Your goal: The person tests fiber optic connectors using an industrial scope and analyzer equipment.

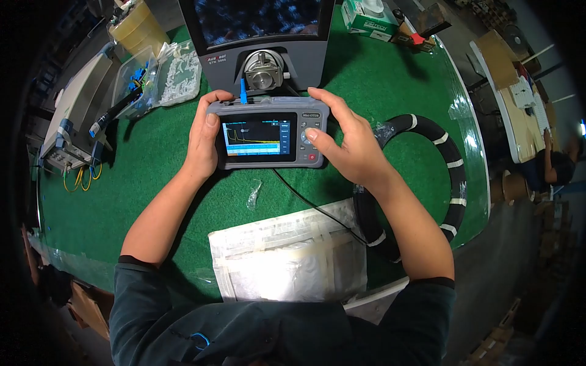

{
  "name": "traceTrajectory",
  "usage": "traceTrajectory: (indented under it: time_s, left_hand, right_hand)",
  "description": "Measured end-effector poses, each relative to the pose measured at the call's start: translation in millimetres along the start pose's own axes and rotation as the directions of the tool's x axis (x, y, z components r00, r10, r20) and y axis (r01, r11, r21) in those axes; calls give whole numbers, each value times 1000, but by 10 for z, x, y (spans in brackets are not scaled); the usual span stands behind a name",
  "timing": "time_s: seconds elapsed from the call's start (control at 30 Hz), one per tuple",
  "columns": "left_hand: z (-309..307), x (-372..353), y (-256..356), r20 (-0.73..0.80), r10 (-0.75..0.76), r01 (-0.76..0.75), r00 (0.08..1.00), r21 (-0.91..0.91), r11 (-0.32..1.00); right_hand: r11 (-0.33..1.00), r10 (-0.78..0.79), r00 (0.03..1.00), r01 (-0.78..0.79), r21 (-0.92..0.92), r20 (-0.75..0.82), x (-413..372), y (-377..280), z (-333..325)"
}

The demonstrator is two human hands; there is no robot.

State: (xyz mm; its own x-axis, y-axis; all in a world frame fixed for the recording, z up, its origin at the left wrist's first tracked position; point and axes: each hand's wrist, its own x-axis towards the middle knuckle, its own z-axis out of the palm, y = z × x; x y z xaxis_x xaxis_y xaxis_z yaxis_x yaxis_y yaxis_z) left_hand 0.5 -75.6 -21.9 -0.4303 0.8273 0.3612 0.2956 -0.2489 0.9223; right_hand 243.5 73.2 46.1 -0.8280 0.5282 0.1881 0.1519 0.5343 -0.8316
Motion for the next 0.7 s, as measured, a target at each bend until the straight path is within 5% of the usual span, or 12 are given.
traceTrajectory:
  time_s: [0.4, 0.7]
  left_hand:
    - [34, -11, 45, 11, -72, 73, 997, -153, 986]
    - [66, -48, 132, -18, -108, 106, 994, -95, 990]
  right_hand:
    - [999, -19, 1000, 19, 41, 6, -4, 70, -17]
    - [999, -5, 1000, 5, 31, 7, 1, 103, -7]
